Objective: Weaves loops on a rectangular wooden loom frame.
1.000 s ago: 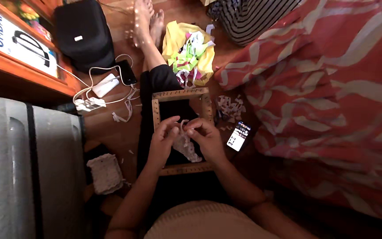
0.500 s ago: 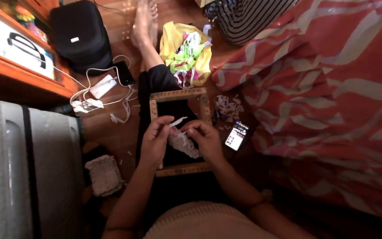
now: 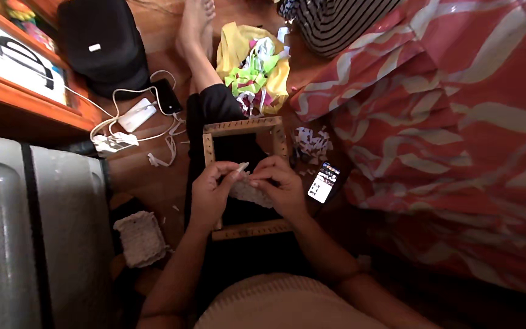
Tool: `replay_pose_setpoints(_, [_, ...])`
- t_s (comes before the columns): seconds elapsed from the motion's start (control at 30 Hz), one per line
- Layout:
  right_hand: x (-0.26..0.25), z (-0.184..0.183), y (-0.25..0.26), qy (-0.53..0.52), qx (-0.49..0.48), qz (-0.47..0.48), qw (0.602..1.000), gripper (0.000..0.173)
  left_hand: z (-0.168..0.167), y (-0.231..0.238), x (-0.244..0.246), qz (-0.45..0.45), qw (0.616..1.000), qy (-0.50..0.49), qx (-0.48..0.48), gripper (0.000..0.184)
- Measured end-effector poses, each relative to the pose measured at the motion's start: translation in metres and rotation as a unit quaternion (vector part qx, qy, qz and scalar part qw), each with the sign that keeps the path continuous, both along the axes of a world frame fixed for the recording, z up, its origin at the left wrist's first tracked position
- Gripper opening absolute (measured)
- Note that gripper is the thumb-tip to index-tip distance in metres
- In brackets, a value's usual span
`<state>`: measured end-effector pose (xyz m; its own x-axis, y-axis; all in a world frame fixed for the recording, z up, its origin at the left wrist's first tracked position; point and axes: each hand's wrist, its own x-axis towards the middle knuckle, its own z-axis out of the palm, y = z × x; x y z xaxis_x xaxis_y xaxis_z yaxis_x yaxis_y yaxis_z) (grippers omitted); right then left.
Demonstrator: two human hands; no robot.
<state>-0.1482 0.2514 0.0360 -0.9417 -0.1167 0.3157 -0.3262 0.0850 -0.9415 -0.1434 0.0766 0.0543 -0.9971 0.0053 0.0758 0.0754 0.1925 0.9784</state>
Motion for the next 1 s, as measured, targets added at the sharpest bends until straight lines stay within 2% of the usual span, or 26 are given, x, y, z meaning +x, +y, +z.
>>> replay_pose_setpoints(0.23, [-0.013, 0.002, 0.001, 0.071, 0.079, 0.019, 0.994, 0.009, 0.004, -0.012, -0.006, -0.137, 0.987, 0.005, -0.08, 0.011])
replay_pose_setpoints(0.37, [-0.018, 0.004, 0.0, 0.047, 0.088, 0.043, 0.994, 0.011, -0.002, -0.011, -0.007, -0.122, 0.99, 0.019, -0.074, 0.007])
replay_pose_setpoints(0.5, [-0.019, 0.004, 0.003, -0.034, 0.129, 0.088, 0.987, 0.027, -0.007, -0.011, -0.008, -0.113, 0.992, 0.036, -0.052, 0.012])
replay_pose_setpoints(0.57, [-0.018, 0.004, 0.006, -0.062, 0.118, 0.102, 0.986, 0.021, -0.008, -0.013, -0.009, -0.11, 0.992, 0.049, -0.042, 0.014])
replay_pose_setpoints(0.7, [-0.017, -0.001, 0.009, -0.049, 0.091, 0.104, 0.989, 0.011, -0.009, -0.013, -0.01, -0.097, 0.993, 0.065, -0.025, 0.011])
replay_pose_setpoints(1.0, [-0.015, -0.004, 0.0, -0.019, 0.038, 0.102, 0.994, 0.007, -0.009, -0.009, -0.01, -0.084, 0.994, 0.067, 0.018, 0.01])
